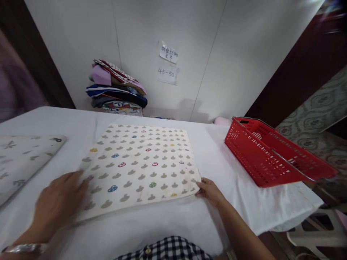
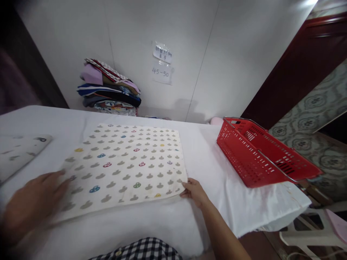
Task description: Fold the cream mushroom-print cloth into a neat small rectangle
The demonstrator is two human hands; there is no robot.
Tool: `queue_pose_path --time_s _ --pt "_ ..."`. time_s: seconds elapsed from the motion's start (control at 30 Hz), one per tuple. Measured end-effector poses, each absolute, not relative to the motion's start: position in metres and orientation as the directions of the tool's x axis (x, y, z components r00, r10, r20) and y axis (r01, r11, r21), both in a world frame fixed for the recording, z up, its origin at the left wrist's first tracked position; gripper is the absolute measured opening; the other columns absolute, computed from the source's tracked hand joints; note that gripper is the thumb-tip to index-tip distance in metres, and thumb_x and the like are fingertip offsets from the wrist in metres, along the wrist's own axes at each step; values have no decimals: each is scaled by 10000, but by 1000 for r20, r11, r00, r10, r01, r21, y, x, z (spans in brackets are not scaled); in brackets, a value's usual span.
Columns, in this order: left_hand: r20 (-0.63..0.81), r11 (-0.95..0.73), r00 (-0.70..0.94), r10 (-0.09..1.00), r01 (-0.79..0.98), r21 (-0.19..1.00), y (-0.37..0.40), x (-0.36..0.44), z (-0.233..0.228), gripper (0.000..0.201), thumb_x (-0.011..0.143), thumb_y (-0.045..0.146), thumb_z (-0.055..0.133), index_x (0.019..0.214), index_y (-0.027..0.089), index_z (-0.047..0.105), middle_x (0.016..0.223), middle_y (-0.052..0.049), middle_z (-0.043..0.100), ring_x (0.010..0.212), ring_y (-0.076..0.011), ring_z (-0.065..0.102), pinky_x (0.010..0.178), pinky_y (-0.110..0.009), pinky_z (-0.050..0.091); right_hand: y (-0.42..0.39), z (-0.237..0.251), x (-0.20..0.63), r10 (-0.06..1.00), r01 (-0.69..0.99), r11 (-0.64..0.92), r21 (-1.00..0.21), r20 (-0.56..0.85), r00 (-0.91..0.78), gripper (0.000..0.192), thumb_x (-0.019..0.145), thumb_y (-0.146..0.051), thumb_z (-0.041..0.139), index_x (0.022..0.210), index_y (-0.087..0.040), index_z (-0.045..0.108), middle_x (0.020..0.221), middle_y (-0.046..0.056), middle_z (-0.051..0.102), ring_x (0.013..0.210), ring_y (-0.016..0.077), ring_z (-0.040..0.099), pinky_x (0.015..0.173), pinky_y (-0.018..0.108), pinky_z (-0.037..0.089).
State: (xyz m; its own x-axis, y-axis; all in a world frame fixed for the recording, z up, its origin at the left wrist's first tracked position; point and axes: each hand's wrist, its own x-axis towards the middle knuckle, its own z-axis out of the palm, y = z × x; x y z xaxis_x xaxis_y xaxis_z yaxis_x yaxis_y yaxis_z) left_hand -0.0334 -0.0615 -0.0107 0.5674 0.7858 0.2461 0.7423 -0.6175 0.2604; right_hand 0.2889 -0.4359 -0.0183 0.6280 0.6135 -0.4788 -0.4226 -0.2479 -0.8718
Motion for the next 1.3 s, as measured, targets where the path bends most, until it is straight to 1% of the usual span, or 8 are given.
queue_pose_path --time_s 0.07,0.17,0.37,0.63,0.87,1.0,1.17,1.3 --pt "346 -738 654 673 626 253 -96 -2 -3 443 861 468 327 1105 188 569 1172 -100 597 1112 -271 517 954 -434 409 -437 -18 289 625 -433 -230 -871 -474 620 298 701 -350 724 855 -148 569 685 38 673 556 117 637 546 222 550" --pt "304 -863 837 456 332 380 -158 51 3 407 871 462 390 1101 197 596 1148 -89 625 1082 -245 546 955 -397 425 -435 -15 288 612 -430 -215 -877 -464 641 296 693 -347 732 834 -152 558 663 28 663 552 118 629 531 220 543" --pt "238 -780 964 120 -57 623 -260 141 15 433 830 413 534 1221 228 507 1232 -75 567 1123 -224 514 952 -377 421 -426 -5 278 632 -407 -113 -906 -382 675 335 712 -445 708 845 -180 552 628 -4 633 521 120 600 490 232 526" --pt "63 -609 963 264 116 784 -289 188 6 155 809 295 474 875 190 567 857 -36 632 779 -179 584 695 -304 438 -419 -17 265 635 -398 32 -917 -288 716 418 758 -558 610 907 -169 596 710 25 644 564 128 597 457 207 476" --pt "32 -577 946 323 170 799 -294 184 3 299 745 379 582 982 199 551 893 -29 630 763 -178 575 675 -296 414 -414 -22 263 630 -362 70 -929 -240 738 389 758 -516 612 915 -161 628 712 24 654 524 107 551 468 214 467" --pt "81 -640 949 306 142 755 -295 187 5 140 795 264 477 852 193 584 854 -24 617 738 -157 555 675 -287 396 -414 -23 261 634 -311 70 -948 -199 748 384 712 -445 684 970 -167 626 683 6 644 528 112 559 468 219 476" --pt "27 -581 952 304 163 798 -291 191 3 234 819 260 410 672 184 575 715 -12 606 666 -147 530 602 -270 373 -412 -21 259 572 -304 51 -951 -222 790 416 669 -429 725 977 -177 605 644 -14 625 493 115 552 405 213 463" --pt "44 -519 955 294 121 846 -283 191 4 223 810 272 442 694 184 611 726 -9 628 695 -150 558 640 -268 407 -411 -22 259 545 -317 55 -947 -237 804 378 636 -404 747 903 -177 604 610 -23 623 435 100 525 385 213 454"
